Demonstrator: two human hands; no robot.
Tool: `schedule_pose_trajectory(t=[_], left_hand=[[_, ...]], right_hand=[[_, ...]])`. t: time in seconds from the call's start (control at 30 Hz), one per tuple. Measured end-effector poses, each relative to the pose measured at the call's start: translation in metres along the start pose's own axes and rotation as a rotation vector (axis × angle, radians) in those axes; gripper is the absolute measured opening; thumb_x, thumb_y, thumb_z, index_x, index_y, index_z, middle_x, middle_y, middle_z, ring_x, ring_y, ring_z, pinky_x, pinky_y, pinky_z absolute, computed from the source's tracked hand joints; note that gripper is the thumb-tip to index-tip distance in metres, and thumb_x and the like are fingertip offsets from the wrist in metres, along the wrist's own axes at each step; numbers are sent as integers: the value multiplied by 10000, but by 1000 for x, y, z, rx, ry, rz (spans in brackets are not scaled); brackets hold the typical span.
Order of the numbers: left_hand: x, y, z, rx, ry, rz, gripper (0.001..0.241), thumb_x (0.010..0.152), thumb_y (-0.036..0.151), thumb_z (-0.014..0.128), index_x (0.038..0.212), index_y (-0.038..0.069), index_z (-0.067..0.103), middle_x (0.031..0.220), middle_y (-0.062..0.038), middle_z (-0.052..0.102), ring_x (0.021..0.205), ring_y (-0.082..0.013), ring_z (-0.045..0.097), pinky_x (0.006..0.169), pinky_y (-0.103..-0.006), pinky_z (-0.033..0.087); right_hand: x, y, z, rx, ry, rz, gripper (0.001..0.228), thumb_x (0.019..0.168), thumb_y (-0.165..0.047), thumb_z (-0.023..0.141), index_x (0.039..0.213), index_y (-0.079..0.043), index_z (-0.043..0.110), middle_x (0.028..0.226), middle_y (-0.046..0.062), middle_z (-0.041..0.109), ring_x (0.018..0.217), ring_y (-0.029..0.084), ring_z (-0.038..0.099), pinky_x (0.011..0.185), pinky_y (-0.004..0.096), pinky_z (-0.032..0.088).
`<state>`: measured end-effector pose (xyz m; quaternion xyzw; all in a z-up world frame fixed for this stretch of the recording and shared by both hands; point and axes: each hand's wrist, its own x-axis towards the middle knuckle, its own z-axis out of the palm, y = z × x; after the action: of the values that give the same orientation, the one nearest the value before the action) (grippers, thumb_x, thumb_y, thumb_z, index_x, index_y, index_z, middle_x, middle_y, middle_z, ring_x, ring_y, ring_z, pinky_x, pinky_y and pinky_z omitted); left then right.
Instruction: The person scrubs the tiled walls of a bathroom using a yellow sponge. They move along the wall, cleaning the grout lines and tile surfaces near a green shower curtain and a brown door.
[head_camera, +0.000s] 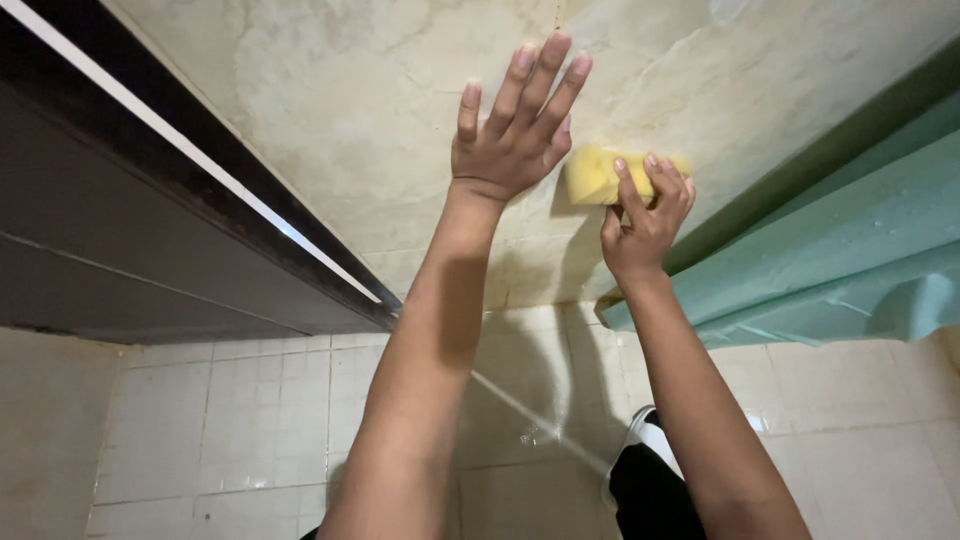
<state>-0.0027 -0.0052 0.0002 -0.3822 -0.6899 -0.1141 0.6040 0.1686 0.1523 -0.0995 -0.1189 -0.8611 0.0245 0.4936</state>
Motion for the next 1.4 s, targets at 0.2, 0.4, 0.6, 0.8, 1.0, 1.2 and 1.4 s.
schedule_pose_trajectory(t=[0.2, 0.4, 0.6, 0.8, 1.0, 1.2, 1.4], left_hand=[[0, 2, -1, 10, -11, -10, 600, 1068, 274, 410, 1662, 254, 324, 1749, 14, 266, 1600, -170, 242, 1296, -515, 35], [1, 1, 1, 18, -11, -7, 604, 1060, 277, 413, 1658, 247, 333, 1743, 10, 278, 1598, -176, 245, 1291, -523, 33], [-1, -1, 0, 10, -22, 6, 616, 1056, 248, 429, 1663, 236, 327, 1755, 0, 261, 1608, -190, 229, 1297, -529, 15], [-1, 1, -3, 29, -20, -7, 625, 1049, 231, 427, 1665, 230, 321, 1761, 1, 243, 1613, -191, 221, 1300, -522, 4], [-2, 1, -3, 3, -18, 5, 615, 1057, 216, 403, 1666, 226, 316, 1756, -5, 246, 1611, -191, 225, 1295, -527, 9], [0, 0, -2, -23, -6, -4, 594, 1051, 209, 401, 1644, 242, 377, 1735, 4, 292, 1595, -194, 249, 1293, -516, 22], [1, -5, -5, -66, 2, 7, 578, 1060, 213, 443, 1636, 240, 402, 1730, 5, 316, 1594, -194, 263, 1304, -498, 19]], right_hand=[[-1, -2, -1, 3, -20, 13, 626, 830, -14, 730, 1422, -215, 688, 1443, 136, 547, 1403, 370, 480, 1195, 604, 299], [-4, 0, 3, -13, -20, 7, 615, 832, -13, 728, 1413, -213, 693, 1447, 128, 551, 1402, 359, 485, 1204, 597, 296], [-8, 2, 9, 27, 2, 10, 581, 840, -33, 731, 1398, -191, 699, 1437, 147, 546, 1388, 385, 475, 1200, 596, 287], [-13, 7, 14, 50, 3, 6, 558, 853, -35, 706, 1392, -178, 713, 1427, 145, 526, 1405, 380, 473, 1216, 604, 281], [-21, 15, 19, 17, -5, 18, 544, 862, -37, 701, 1386, -180, 728, 1436, 138, 530, 1407, 386, 460, 1220, 597, 275], [-24, 14, 22, 3, 28, -6, 472, 912, -95, 755, 1374, -191, 729, 1433, 127, 535, 1398, 369, 465, 1220, 585, 271], [-25, 5, 27, -12, 37, -1, 442, 917, -115, 758, 1352, -182, 721, 1426, 139, 546, 1381, 379, 467, 1203, 580, 273]])
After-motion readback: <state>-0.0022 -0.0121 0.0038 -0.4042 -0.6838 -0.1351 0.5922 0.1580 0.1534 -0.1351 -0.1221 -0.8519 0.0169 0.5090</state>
